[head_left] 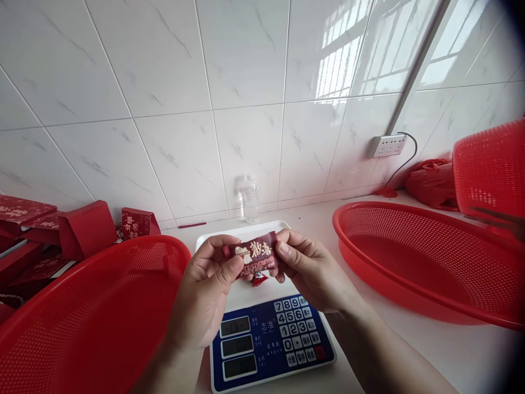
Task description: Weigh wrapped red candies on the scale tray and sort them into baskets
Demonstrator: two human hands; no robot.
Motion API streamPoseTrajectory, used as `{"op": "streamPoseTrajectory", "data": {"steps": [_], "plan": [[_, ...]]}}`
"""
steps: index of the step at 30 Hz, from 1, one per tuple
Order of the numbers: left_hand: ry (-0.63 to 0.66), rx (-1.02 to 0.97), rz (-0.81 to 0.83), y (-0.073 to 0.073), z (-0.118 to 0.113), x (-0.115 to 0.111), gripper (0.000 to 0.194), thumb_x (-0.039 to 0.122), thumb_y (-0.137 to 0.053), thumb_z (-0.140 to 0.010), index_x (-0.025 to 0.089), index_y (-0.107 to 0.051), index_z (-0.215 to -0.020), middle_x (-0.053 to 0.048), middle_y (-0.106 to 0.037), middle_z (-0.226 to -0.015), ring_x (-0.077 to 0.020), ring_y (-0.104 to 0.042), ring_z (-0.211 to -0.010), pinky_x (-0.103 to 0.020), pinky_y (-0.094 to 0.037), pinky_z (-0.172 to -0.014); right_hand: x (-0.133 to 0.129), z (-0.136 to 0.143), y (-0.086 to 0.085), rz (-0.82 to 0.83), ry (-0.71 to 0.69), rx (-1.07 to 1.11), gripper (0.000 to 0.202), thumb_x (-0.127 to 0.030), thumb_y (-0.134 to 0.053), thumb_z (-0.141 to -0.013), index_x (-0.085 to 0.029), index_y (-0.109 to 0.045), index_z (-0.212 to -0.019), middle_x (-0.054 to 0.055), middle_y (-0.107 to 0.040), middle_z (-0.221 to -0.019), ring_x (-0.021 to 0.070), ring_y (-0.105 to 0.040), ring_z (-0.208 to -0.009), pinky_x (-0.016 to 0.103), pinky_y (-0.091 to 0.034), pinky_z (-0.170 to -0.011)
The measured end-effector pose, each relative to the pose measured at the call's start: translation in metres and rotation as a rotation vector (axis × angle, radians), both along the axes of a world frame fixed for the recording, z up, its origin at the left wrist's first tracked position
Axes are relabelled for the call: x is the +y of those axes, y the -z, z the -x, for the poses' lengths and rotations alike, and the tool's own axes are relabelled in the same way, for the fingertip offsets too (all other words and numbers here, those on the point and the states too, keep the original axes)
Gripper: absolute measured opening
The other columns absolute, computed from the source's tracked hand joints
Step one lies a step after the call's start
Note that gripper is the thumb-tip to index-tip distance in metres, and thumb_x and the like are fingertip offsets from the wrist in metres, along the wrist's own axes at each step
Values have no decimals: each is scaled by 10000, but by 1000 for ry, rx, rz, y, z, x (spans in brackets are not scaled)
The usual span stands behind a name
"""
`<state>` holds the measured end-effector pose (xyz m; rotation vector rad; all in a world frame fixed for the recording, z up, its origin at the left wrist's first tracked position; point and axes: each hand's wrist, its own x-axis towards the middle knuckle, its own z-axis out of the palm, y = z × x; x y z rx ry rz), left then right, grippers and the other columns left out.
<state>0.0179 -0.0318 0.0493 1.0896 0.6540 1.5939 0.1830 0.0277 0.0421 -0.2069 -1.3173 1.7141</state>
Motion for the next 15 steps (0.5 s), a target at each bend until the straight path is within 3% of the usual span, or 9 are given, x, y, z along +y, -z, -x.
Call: {"op": "streamPoseTrajectory", "data": {"steps": [4, 10, 15], "plan": [[-6, -19, 19, 2, 1, 5, 130, 208, -793, -818, 235, -747, -937, 12, -687, -832, -96, -642, -749, -188, -560, -685, 6, 1, 3, 16, 2, 19, 238, -384, -775, -843, -190, -677, -747, -41, -665, -600, 63, -594, -517, 175, -482, -512], [137, -67, 94, 5, 3, 7, 104, 212, -765, -833, 234, -723, -926, -2, -707, -863, -113, -669, -755, -204, -568, -683, 3, 0, 2, 48, -59, 18, 275, -397, -780, -836, -189, -650, -711, -39, -672, -606, 58, -590, -515, 167, -444, -489], [45, 231, 6, 3, 5, 4, 160, 244, -689, -899, 245, -695, -1058, -30, -730, -968, -161, -681, -880, -265, -573, -773, 2, 0, 1, -13, 14, -10, 285, -386, -786, -827, -188, -635, -689, -36, -656, -612, 70, -580, -536, 192, -444, -507]]}}
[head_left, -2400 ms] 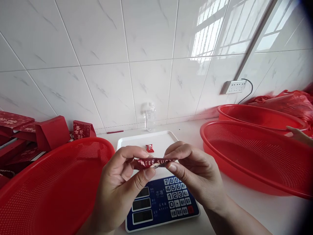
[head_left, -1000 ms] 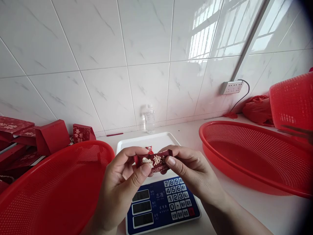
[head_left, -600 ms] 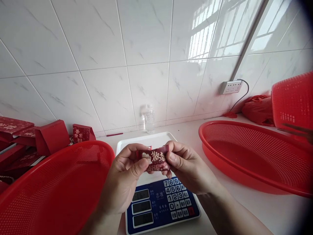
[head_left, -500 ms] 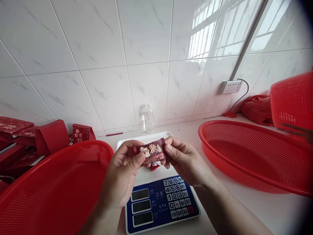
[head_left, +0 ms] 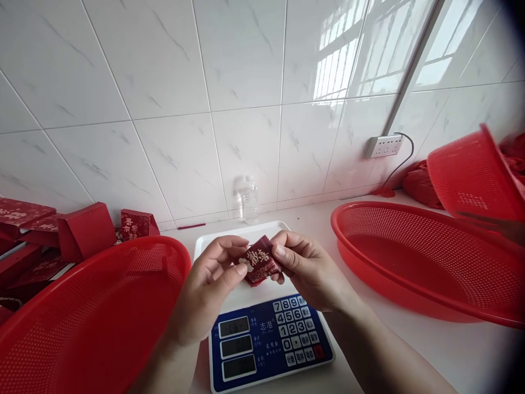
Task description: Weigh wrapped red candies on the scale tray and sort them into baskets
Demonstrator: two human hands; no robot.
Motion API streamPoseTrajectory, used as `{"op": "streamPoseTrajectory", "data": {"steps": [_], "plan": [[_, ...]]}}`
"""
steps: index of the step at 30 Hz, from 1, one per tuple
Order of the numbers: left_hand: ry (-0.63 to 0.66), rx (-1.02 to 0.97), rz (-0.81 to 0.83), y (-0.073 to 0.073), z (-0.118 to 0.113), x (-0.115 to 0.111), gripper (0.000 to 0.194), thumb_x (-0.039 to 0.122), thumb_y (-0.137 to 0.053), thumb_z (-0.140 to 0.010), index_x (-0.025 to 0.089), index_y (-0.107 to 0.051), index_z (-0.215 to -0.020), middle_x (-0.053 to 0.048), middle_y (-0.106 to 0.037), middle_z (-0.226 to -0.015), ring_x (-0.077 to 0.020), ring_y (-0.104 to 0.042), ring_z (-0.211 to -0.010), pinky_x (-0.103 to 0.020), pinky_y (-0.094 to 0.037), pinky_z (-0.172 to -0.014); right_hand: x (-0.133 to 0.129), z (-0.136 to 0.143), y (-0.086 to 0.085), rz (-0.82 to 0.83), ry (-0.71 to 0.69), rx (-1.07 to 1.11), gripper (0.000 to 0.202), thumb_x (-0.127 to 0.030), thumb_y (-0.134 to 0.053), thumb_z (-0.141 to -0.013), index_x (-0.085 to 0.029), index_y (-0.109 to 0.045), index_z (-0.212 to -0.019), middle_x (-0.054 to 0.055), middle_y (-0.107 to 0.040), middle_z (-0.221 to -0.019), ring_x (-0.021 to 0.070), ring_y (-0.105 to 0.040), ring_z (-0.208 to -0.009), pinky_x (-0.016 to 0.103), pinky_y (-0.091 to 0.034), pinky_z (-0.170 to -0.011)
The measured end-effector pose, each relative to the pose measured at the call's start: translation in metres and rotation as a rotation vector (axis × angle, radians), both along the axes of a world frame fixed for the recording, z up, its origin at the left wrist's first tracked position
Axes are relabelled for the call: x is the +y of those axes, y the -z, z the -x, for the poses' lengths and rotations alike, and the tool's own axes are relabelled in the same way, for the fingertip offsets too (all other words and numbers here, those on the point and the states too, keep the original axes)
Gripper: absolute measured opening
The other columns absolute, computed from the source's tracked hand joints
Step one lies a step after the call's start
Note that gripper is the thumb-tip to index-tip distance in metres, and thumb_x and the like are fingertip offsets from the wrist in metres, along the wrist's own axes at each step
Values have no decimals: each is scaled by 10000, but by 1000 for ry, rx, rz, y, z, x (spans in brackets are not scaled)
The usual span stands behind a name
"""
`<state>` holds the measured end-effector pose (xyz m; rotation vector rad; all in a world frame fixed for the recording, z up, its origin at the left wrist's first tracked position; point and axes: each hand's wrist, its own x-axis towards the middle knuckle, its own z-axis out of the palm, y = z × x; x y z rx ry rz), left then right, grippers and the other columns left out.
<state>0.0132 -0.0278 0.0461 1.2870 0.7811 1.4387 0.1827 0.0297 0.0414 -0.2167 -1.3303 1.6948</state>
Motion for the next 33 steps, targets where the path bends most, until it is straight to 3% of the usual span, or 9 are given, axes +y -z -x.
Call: {"op": "streamPoseTrajectory", "data": {"steps": [2, 4, 8, 12, 15, 18, 23, 28, 33], "plan": [[10, 118, -56, -2, -1, -2, 193, 265, -665, -923, 245, -698, -1112, -40, -733, -997, -170, -685, -907, -292, -577, -822, -1, 0, -1, -52, 26, -54, 290, -391, -785, -826, -184, -633, -693, -29, -649, -613, 80, -580, -553, 204, -449, -521], [27, 157, -88, -3, -3, -3, 136, 279, -652, -937, 234, -721, -1045, -31, -733, -942, -149, -686, -831, -282, -581, -801, -1, 0, -1, -93, 29, -131, 298, -407, -780, -827, -180, -630, -704, -23, -639, -610, 87, -567, -556, 218, -451, -530], [-57, 140, -100, -3, -7, -5, 94, 265, -680, -922, 209, -712, -853, -1, -712, -770, -108, -651, -667, -195, -545, -602, -4, -1, -2, -138, 18, -190, 320, -449, -749, -845, -182, -616, -728, -23, -622, -616, 87, -525, -545, 232, -433, -532], [-153, 81, -112, -2, -11, -7, 126, 297, -706, -903, 210, -709, -812, 25, -656, -677, -86, -593, -599, -154, -477, -504, -7, -4, -4, -170, -1, -209, 309, -450, -784, -811, -181, -633, -838, 12, -680, -722, 123, -619, -659, 247, -436, -575], [-176, 36, -77, -1, -14, -10, 130, 312, -716, -891, 207, -705, -815, 24, -648, -688, -91, -582, -612, -172, -496, -541, -9, -5, -5, -209, 45, -282, 310, -469, -736, -854, -179, -627, -854, 32, -690, -756, 142, -644, -706, 258, -449, -598], [-146, 44, -34, 0, -14, -11, 167, 337, -712, -891, 200, -666, -807, 9, -673, -720, -115, -613, -659, -210, -527, -607, -9, -5, -5, -274, 119, -320, 353, -512, -650, -908, -183, -606, -789, 9, -630, -713, 117, -578, -643, 252, -454, -579], [-70, 298, -66, 3, -8, -11, 184, 367, -626, -954, 213, -641, -853, 30, -628, -733, -93, -576, -662, -186, -493, -612, -11, -4, -4, -285, 131, -306, 397, -536, -594, -941, -191, -565, -746, -17, -601, -613, 106, -557, -563, 252, -466, -558], [-205, 520, -295, 4, -10, -10, 128, 288, -581, -984, 231, -628, -880, 58, -615, -727, -75, -562, -662, -162, -467, -622, -12, 0, -4, -216, 42, -256, 388, -515, -558, -968, -196, -533, -749, -34, -602, -561, 93, -559, -475, 233, -455, -495], [-380, 665, -448, 5, -13, -10, 146, 226, -569, -980, 217, -611, -840, 55, -626, -716, -70, -566, -624, -153, -445, -567, -11, 4, -3, -180, 48, -199, 411, -560, -597, -929, -199, -529, -744, -46, -568, -560, 90, -535, -488, 229, -449, -496]]}}
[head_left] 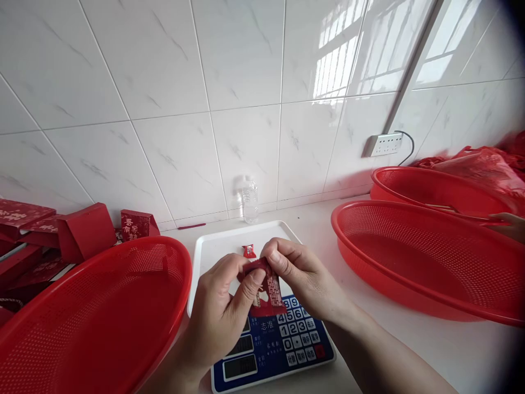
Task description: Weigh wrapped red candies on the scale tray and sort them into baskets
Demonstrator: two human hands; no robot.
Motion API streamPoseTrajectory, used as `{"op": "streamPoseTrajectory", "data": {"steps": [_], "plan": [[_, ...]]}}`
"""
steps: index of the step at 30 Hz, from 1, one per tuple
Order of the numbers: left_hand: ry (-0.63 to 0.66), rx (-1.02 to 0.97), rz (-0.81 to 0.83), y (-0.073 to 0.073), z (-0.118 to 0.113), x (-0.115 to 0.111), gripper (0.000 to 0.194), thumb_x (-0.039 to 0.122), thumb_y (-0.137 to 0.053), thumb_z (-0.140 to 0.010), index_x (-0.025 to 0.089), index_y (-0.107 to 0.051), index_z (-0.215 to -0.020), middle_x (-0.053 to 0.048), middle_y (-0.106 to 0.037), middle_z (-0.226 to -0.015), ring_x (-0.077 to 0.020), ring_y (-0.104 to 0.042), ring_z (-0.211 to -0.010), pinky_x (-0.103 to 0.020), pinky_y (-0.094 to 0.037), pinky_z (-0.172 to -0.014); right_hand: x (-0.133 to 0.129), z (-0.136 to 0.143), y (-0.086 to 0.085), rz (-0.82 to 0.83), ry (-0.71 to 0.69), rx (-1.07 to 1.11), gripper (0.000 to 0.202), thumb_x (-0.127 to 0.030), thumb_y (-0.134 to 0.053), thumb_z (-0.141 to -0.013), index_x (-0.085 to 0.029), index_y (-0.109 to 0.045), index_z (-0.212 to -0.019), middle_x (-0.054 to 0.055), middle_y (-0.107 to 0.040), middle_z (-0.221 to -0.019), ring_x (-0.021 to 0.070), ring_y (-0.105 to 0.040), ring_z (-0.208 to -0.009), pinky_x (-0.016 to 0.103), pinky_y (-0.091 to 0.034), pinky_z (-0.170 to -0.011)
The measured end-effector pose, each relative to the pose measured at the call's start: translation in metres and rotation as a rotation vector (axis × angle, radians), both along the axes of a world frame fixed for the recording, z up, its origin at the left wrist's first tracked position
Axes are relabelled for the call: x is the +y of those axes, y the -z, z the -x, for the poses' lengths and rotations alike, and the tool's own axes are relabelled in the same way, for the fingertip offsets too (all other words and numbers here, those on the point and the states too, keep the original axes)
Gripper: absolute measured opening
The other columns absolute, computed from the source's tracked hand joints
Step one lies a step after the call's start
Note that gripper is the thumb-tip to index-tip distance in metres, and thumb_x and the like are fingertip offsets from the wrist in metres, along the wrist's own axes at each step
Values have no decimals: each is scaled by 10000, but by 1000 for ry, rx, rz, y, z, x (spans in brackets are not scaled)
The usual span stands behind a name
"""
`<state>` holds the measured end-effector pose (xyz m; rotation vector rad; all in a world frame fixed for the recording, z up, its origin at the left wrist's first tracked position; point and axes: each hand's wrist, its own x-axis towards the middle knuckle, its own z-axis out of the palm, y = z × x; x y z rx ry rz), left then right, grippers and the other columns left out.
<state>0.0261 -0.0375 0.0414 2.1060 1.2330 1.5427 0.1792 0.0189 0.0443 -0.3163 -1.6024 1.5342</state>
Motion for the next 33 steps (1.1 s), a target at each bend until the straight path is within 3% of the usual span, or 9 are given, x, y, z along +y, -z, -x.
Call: {"op": "streamPoseTrajectory", "data": {"steps": [5, 12, 14, 16, 18, 21, 24, 27, 33], "plan": [[-120, -88, -74, 2, 2, -1, 127, 203, -552, -985, 235, -606, -876, 62, -629, -721, -82, -605, -647, -158, -485, -603, -3, 0, 0, -65, 69, -130, 419, -589, -704, -833, -189, -581, -822, 4, -635, -740, 126, -597, -652, 270, -493, -604], [-125, -107, -34, 1, 2, 2, 180, 225, -550, -983, 222, -587, -807, 55, -589, -679, -88, -565, -610, -164, -473, -567, -7, 0, 5, -683, 436, -215, 302, -429, -579, -977, -190, -568, -793, 40, -627, -775, 140, -566, -670, 268, -467, -586], [-119, -125, -12, 0, 2, 2, 178, 233, -553, -983, 221, -595, -810, 47, -595, -689, -94, -566, -625, -173, -478, -587, -8, -1, 5, -762, 477, -212, 291, -399, -569, -987, -193, -554, -782, 40, -615, -767, 140, -548, -665, 272, -455, -583], [-103, -179, 37, -1, 1, 0, 203, 265, -561, -983, 218, -593, -789, 44, -591, -670, -96, -554, -612, -174, -465, -569, -9, -1, 4, -661, 406, -219, 292, -412, -585, -977, -198, -546, -782, 37, -620, -762, 140, -552, -664, 277, -458, -593], [-52, -252, 107, -3, 1, -1, 244, 317, -566, -985, 214, -587, -764, 43, -577, -644, -96, -532, -588, -175, -441, -540, -9, -2, 3, -452, 269, -215, 316, -462, -598, -960, -200, -540, -792, 33, -629, -761, 142, -566, -678, 286, -470, -619], [103, -357, 220, -3, 2, -2, 307, 389, -552, -990, 209, -584, -743, 39, -552, -650, -99, -490, -592, -191, -423, -546, -7, -2, 3, -169, 86, -165, 381, -550, -612, -923, -198, -533, -803, 5, -583, -732, 127, -529, -657, 278, -448, -609], [252, -451, 333, -2, 3, 0, 346, 409, -526, -1002, 202, -570, -727, 26, -540, -696, -113, -466, -651, -220, -426, -612, -4, -2, 5, -48, -16, -126, 425, -589, -646, -883, -194, -522, -789, -31, -511, -686, 100, -446, -601, 251, -384, -557], [298, -521, 364, 1, 4, 2, 372, 418, -511, -1008, 196, -572, -715, 6, -569, -726, -133, -487, -705, -248, -430, -663, -4, -1, 6, -74, 16, -132, 422, -584, -662, -873, -193, -529, -787, -23, -542, -692, 107, -476, -614, 258, -404, -574], [234, -549, 323, 9, 5, 5, 438, 447, -442, -1028, 198, -556, -686, -3, -605, -719, -144, -499, -679, -265, -425, -641, -10, -2, 0, -298, 163, -177, 329, -495, -658, -911, -187, -587, -817, 22, -657, -744, 141, -613, -672, 280, -496, -616]]}}
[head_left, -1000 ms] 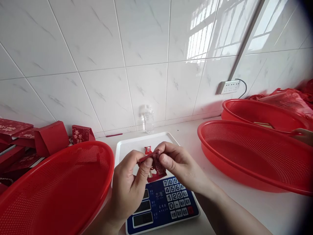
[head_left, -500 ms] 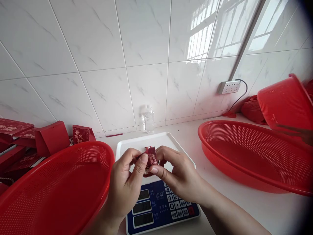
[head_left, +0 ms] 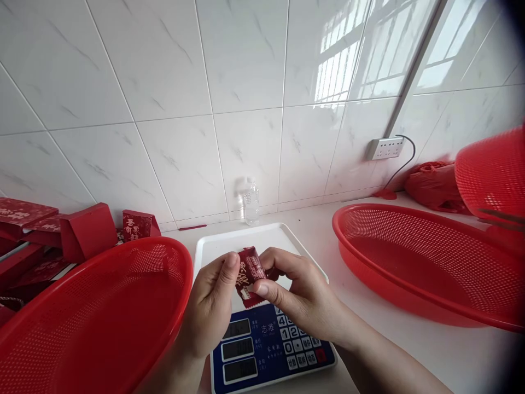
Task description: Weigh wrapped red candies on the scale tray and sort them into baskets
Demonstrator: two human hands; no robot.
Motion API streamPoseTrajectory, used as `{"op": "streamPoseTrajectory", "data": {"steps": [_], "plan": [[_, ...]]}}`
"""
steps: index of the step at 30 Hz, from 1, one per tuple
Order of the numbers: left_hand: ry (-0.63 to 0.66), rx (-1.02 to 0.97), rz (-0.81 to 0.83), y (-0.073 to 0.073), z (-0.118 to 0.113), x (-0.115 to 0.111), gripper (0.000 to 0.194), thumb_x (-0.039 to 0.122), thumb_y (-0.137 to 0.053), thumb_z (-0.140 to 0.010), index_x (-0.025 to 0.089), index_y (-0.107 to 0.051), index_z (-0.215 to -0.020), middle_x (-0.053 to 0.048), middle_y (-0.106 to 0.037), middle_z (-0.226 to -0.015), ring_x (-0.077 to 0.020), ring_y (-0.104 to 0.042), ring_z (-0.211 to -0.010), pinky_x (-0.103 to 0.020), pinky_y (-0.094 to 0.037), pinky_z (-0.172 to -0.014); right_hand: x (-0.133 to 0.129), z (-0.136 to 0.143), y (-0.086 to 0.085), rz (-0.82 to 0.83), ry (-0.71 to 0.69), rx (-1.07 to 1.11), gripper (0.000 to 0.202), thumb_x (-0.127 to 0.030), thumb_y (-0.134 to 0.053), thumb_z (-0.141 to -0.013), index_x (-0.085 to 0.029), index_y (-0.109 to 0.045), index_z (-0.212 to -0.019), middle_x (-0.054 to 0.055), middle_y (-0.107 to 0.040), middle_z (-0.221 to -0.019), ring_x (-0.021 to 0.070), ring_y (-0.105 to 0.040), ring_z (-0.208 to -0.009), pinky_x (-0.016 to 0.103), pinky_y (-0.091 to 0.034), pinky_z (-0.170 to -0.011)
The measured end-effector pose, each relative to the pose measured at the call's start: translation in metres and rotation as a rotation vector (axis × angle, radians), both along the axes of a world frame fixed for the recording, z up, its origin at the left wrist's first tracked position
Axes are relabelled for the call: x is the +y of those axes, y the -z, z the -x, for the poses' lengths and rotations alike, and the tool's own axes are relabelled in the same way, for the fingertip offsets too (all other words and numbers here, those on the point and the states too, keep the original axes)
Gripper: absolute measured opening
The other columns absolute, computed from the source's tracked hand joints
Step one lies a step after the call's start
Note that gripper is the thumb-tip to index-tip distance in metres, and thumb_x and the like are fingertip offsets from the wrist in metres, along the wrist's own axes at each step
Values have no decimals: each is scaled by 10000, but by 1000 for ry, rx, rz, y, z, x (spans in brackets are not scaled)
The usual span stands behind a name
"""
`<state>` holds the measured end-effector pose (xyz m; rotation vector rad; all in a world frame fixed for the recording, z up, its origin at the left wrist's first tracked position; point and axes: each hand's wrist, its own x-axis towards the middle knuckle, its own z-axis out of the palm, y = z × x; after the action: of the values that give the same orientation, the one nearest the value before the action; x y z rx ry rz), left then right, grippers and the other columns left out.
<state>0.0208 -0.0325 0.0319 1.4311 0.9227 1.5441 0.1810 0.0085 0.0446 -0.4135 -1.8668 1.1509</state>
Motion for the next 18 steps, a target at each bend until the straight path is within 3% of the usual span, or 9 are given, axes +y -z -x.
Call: {"op": "streamPoseTrajectory", "data": {"steps": [3, 6, 9, 12, 15, 18], "plan": [[-86, 85, -48, -1, 0, 1, 445, 473, -441, -1021, 205, -540, -679, 9, -547, -660, -140, -473, -631, -260, -422, -599, 0, -2, -1, -85, 32, -39, 240, -416, -690, -906, -191, -612, -879, 22, -675, -783, 140, -627, -683, 271, -518, -609], [-175, 197, -134, -6, 0, 1, 410, 517, -447, -1006, 214, -583, -765, 3, -570, -698, -148, -511, -660, -260, -448, -628, 3, -3, 2, -296, 147, 2, 52, -246, -663, -931, -212, -628, -948, 31, -676, -877, 143, -640, -755, 262, -547, -621], [-181, 246, -156, -9, 1, 1, 435, 588, -447, -977, 214, -604, -820, -21, -606, -765, -163, -530, -704, -277, -459, -663, 7, -1, 6, -556, 326, 85, 198, -77, -598, -922, -234, -626, -1039, 54, -671, -972, 173, -668, -896, 298, -591, -699], [-95, 204, -68, -7, -1, 1, 576, 650, -342, -977, 201, -593, -717, -51, -604, -742, -178, -515, -676, -301, -449, -626, 8, 2, 9, -711, 491, 74, 295, -13, -569, -898, -247, -626, -1068, 75, -643, -1040, 190, -687, -927, 331, -617, -719], [-29, 170, -18, -8, -4, 1, 483, 578, -462, -972, 197, -582, -701, -27, -576, -704, -161, -504, -661, -278, -458, -622, 6, 3, 8, -725, 475, 68, 307, -6, -551, -896, -251, -637, -1058, 78, -622, -1054, 190, -690, -916, 332, -626, -704], [-62, 171, -15, -11, -6, 0, 319, 454, -574, -961, 197, -626, -778, 2, -556, -700, -139, -509, -665, -241, -463, -624, 3, 0, 5, -511, 311, 132, 291, -35, -526, -908, -259, -643, -1051, 70, -617, -1079, 189, -664, -988, 330, -617, -751]]}}
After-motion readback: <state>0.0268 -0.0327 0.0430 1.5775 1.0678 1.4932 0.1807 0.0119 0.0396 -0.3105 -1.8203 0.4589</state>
